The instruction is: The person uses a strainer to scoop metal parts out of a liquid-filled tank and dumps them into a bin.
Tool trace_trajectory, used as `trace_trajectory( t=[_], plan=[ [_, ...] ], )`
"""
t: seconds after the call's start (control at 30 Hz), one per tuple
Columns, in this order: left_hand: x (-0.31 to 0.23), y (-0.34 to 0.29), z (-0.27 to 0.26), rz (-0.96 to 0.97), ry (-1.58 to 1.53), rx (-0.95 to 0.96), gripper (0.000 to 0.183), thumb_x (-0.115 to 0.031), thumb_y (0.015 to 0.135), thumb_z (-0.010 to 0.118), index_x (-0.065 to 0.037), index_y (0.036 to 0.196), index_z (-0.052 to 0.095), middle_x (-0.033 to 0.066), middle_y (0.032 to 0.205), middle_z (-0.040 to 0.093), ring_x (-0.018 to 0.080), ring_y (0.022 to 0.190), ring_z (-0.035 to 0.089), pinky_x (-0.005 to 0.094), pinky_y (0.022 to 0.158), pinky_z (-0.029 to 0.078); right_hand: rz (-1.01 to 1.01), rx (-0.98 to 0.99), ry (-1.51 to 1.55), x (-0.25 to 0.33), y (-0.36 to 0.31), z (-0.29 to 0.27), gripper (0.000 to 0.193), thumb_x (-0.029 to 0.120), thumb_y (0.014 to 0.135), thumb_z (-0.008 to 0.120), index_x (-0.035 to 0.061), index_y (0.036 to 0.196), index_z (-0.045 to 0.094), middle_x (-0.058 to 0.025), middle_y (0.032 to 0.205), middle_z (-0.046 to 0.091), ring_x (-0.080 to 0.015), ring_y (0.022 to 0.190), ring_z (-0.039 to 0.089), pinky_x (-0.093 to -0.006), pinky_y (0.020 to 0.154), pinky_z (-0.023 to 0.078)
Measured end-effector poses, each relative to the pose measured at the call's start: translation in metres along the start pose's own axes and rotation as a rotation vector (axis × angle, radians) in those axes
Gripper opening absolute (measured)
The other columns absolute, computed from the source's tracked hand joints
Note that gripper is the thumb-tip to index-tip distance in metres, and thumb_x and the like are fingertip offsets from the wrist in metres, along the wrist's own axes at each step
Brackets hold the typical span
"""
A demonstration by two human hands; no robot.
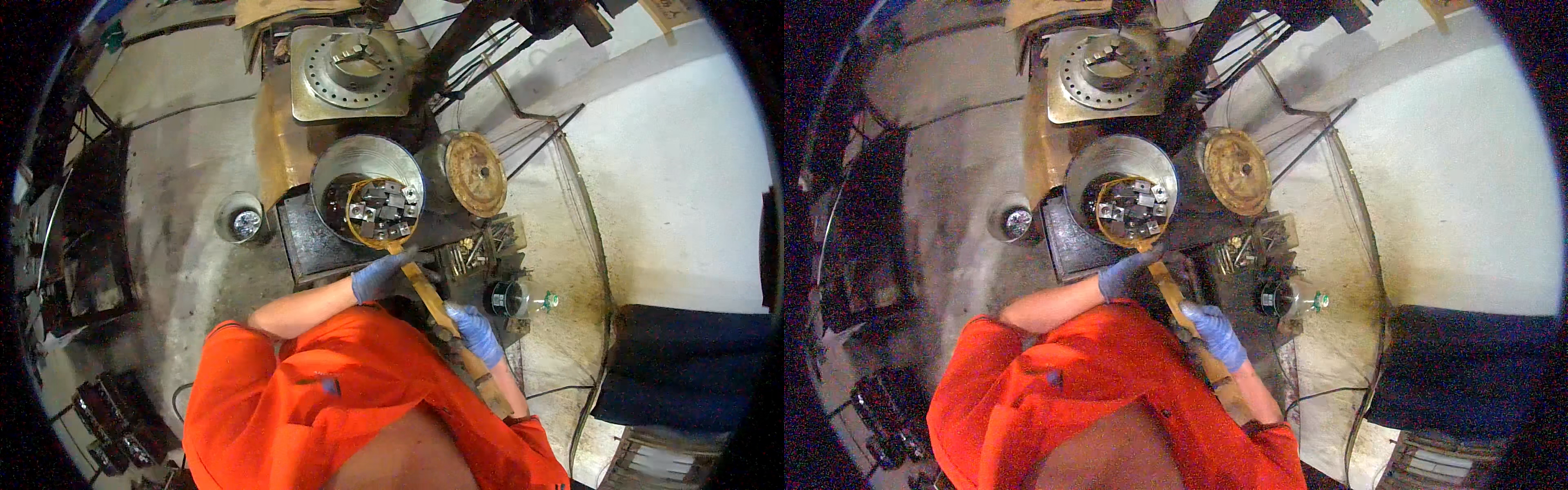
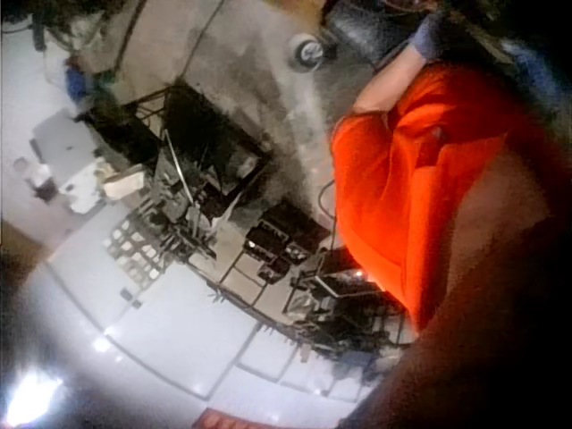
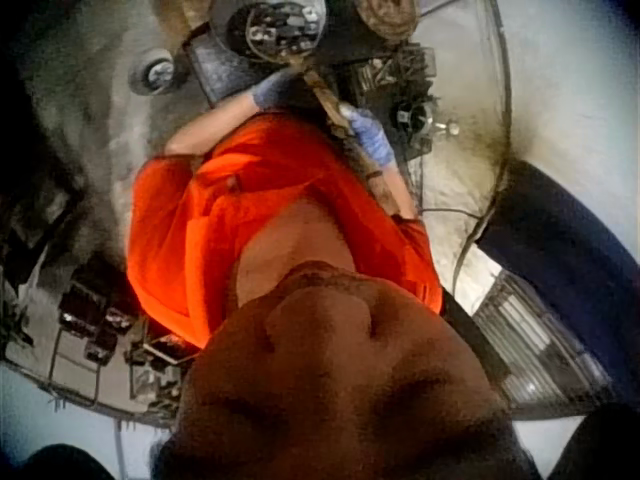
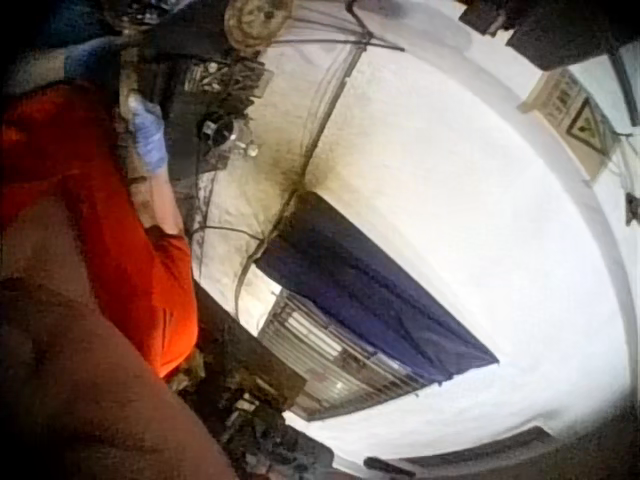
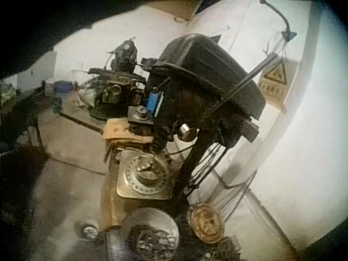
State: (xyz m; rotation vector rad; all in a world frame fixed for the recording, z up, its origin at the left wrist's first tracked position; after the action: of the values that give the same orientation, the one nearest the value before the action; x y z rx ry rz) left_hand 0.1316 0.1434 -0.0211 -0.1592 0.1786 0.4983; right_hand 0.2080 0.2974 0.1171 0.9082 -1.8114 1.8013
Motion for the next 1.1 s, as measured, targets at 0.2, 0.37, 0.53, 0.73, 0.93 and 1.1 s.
trace_trajectory(
  t=[0.2, 0.37, 0.53, 0.73, 0.93, 1.1],
  plan=[
    [-0.004, -0.028, 0.002, 0.012, -0.064, -0.028, 0.051, -0.051, 0.085, 0.043, -0.011, 0.117, 0.047, 0.0130, 0.117, 0.050, 0.0288, 0.111, 0.047, 0.0487, 0.088, 0.039, 0.061, 0.071, 0.165, 0.012, -0.013, 0.011, 0.033, 0.038, 0.079, 0.061, 0.0055, 0.080, 0.065, 0.0019, 0.068, 0.058, -0.0067, 0.059, 0.051, -0.0215, 0.055, 0.040],
    [-0.007, -0.017, 0.019, 0.126, 0.014, -0.046, 0.055, -0.054, 0.081, 0.047, -0.011, 0.116, 0.048, 0.0141, 0.116, 0.052, 0.0305, 0.105, 0.051, 0.0493, 0.087, 0.040, 0.008, 0.061, 0.077, 0.015, -0.015, 0.014, 0.039, 0.043, 0.078, 0.060, 0.0047, 0.079, 0.064, 0.0023, 0.068, 0.058, -0.0062, 0.058, 0.050, -0.0211, 0.053, 0.039],
    [0.000, -0.003, 0.018, 0.056, -0.180, -0.025, 0.051, -0.048, 0.082, 0.049, -0.010, 0.116, 0.046, 0.0174, 0.114, 0.053, 0.0316, 0.101, 0.054, 0.0482, 0.086, 0.042, 0.093, 0.096, 0.043, 0.016, -0.016, 0.011, 0.039, 0.045, 0.077, 0.061, 0.0057, 0.078, 0.064, 0.0027, 0.068, 0.058, -0.0045, 0.057, 0.051, -0.0183, 0.050, 0.039],
    [0.010, 0.013, 0.009, 0.095, -0.022, -0.007, 0.041, -0.024, 0.086, 0.047, -0.008, 0.123, 0.038, 0.0187, 0.113, 0.054, 0.0311, 0.100, 0.055, 0.0428, 0.086, 0.044, 0.016, 0.055, 0.107, 0.007, -0.010, 0.014, 0.042, 0.040, 0.076, 0.061, -0.0012, 0.085, 0.062, -0.0021, 0.065, 0.057, -0.0071, 0.054, 0.049, -0.0199, 0.050, 0.038],
    [0.007, 0.013, 0.015, 0.164, 0.156, -0.003, 0.040, -0.015, 0.086, 0.043, -0.003, 0.124, 0.038, 0.0155, 0.114, 0.054, 0.0265, 0.102, 0.055, 0.0379, 0.088, 0.044, 0.002, 0.057, 0.081, 0.008, -0.012, 0.014, 0.034, 0.036, 0.079, 0.059, 0.0029, 0.086, 0.064, 0.0002, 0.074, 0.060, -0.0072, 0.062, 0.053, -0.0200, 0.057, 0.041],
    [-0.001, 0.001, 0.041, 0.255, 0.263, 0.015, 0.035, -0.013, 0.085, 0.045, 0.001, 0.117, 0.046, 0.0142, 0.114, 0.053, 0.0229, 0.103, 0.054, 0.0361, 0.091, 0.042, 0.018, 0.093, 0.171, 0.020, -0.027, 0.017, 0.030, 0.033, 0.082, 0.057, 0.0042, 0.087, 0.061, -0.0006, 0.066, 0.057, -0.0084, 0.050, 0.049, -0.0224, 0.046, 0.040]
  ],
)
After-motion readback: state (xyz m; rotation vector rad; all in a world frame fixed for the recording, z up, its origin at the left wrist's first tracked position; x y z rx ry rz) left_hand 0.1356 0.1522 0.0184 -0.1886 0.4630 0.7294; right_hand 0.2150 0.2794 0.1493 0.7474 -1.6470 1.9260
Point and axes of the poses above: each hand's wrist, its own y-axis towards the middle knuckle, its own z-axis out of the palm, x = y × z, the point moved 1 cm from there along y, towards the middle knuckle
